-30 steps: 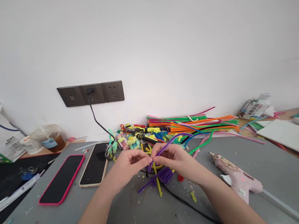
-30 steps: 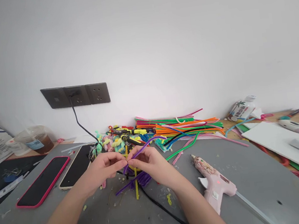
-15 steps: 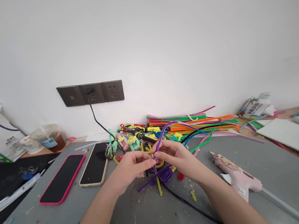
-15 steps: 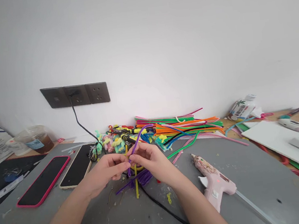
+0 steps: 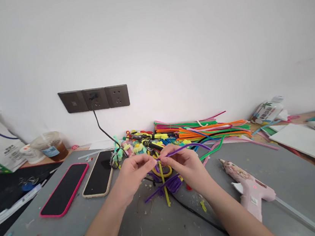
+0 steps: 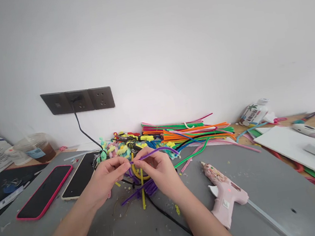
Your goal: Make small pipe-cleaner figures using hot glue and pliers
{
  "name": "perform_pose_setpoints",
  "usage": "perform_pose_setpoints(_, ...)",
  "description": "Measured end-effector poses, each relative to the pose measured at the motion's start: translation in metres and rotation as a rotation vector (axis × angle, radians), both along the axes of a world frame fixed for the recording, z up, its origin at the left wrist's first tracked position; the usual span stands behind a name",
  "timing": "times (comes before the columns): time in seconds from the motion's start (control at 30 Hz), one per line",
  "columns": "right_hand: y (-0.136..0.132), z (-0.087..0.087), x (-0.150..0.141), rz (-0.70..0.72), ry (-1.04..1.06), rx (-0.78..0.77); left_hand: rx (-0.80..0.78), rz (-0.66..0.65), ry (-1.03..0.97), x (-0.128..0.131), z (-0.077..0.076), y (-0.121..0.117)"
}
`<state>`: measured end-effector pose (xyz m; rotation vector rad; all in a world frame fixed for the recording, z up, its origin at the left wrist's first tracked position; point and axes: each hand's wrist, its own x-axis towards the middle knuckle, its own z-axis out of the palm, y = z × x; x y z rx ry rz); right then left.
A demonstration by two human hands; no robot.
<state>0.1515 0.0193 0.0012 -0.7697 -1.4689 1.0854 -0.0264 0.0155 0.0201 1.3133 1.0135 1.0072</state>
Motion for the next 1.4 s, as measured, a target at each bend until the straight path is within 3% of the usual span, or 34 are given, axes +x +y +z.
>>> perform_pose_setpoints(0.3, -0.009, -0.009, -0.021, -0.194, -0.008, 0.277, -0.079, 0.305, -0.272, 0.018, -0.002, -0.007)
perform_pose_setpoints(0.43, -0.010, -0.015, -0.024, -0.165, 0.004, 0.347, -0.158, 0.336, -0.416, 0.025, -0.003, -0.011)
perform_pose_setpoints(0.53, -0.010, -0.015, -0.023, -0.185, 0.044, 0.310, -0.163, 0.313, -0.447, 0.026, -0.004, -0.013)
perform_pose_setpoints(0.67, -0.010, -0.008, -0.017, -0.269, 0.075, 0.145, -0.089, 0.291, -0.368, 0.023, -0.005, -0.015)
perform_pose_setpoints(0.83, -0.006, 0.003, -0.005, -0.197, 0.099, -0.061, 0.312, 0.290, -0.038, 0.012, -0.002, -0.013)
perform_pose_setpoints(0.93, -0.003, 0.005, 0.000, -0.115, 0.120, -0.100, 0.468, 0.290, 0.117, 0.007, -0.001, -0.012)
perform_pose_setpoints(1.2, 0.000, 0.006, 0.000, -0.010, 0.075, -0.069, 0.599, 0.285, 0.161, 0.008, -0.004, -0.014)
perform_pose_setpoints(1.4, -0.001, 0.004, 0.000, 0.019, 0.080, -0.039, 0.530, 0.218, 0.117, 0.009, -0.001, -0.014)
